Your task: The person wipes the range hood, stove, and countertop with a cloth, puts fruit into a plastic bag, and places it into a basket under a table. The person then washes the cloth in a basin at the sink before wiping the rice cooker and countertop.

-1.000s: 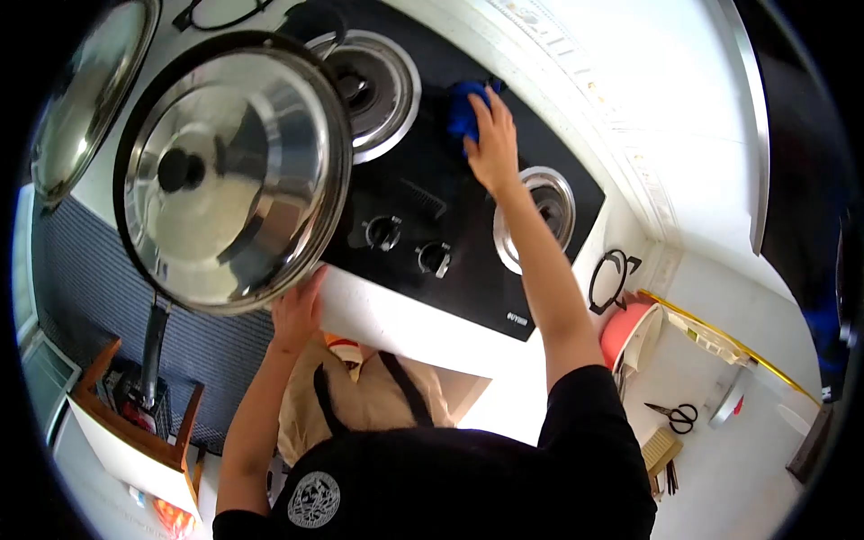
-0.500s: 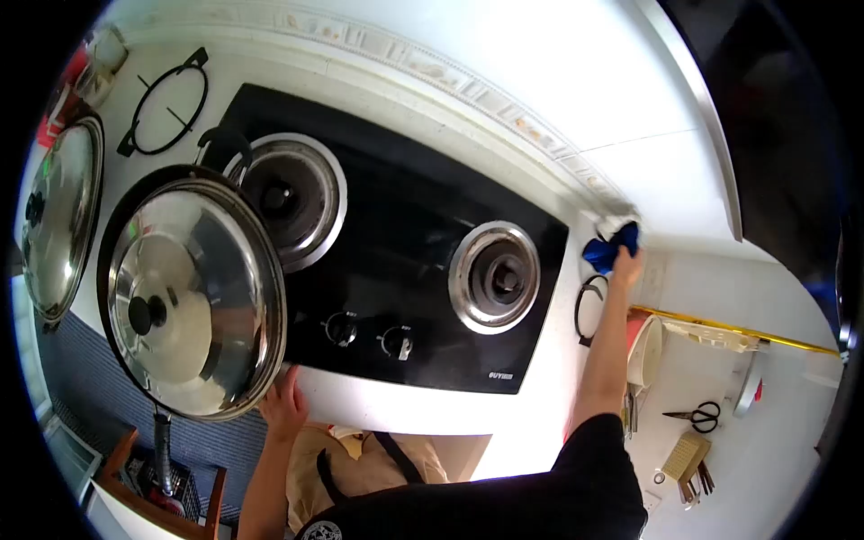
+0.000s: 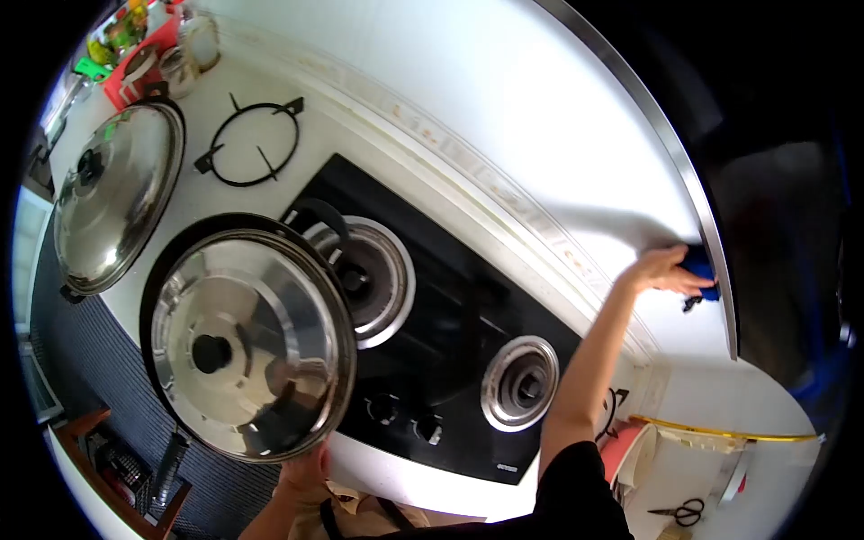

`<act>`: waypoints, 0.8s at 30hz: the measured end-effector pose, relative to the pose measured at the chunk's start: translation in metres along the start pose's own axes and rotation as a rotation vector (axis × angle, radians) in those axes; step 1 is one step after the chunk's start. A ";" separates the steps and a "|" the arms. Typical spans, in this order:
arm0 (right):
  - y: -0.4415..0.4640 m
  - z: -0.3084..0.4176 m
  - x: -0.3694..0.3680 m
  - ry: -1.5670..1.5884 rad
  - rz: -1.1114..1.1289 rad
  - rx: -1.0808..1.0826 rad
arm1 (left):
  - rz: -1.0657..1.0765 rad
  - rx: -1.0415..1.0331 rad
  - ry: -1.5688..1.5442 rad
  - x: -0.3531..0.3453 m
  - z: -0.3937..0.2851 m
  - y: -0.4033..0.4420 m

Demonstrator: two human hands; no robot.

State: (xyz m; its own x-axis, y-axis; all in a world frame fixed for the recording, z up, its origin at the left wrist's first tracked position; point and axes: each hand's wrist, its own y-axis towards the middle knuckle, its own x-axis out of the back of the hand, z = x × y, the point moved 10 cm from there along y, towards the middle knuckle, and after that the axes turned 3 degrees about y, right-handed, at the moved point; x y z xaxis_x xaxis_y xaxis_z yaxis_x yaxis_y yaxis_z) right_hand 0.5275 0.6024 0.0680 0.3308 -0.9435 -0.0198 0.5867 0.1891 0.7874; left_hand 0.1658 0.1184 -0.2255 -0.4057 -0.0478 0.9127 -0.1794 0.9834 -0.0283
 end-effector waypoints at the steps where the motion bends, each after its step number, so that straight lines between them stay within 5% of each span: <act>1: -0.029 0.034 -0.019 -0.006 0.005 0.071 | 0.153 0.056 -0.064 -0.009 0.004 -0.001; 2: -0.056 0.066 -0.038 -0.010 0.006 0.143 | 0.303 0.111 -0.130 -0.021 0.008 -0.004; 5: -0.151 0.173 -0.097 0.174 0.129 0.377 | 0.302 0.133 -0.219 -0.021 0.011 -0.008; 7: -0.209 0.257 -0.129 0.258 0.270 0.494 | 0.641 0.192 -0.219 -0.019 0.003 0.004; 9: -0.267 0.332 -0.155 0.280 0.419 0.604 | 0.235 0.022 -0.197 -0.029 0.006 -0.012; 15: -0.359 0.478 -0.208 0.489 0.604 1.376 | -0.039 -0.042 -0.092 -0.012 0.005 -0.013; 19: -0.351 0.428 -0.199 0.270 0.852 1.570 | -0.009 -0.043 -0.174 -0.031 0.012 -0.029; 24: -0.226 0.205 -0.093 0.088 1.092 1.524 | -0.069 -0.041 -0.125 0.022 -0.009 0.010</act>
State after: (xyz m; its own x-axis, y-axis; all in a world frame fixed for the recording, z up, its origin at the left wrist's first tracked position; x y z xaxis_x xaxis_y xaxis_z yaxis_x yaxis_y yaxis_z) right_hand 0.2124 0.5911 0.0182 0.1169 -0.5659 0.8161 -0.9408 0.2001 0.2735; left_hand 0.1633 0.1291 -0.2024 -0.5025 -0.1342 0.8541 -0.1750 0.9832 0.0515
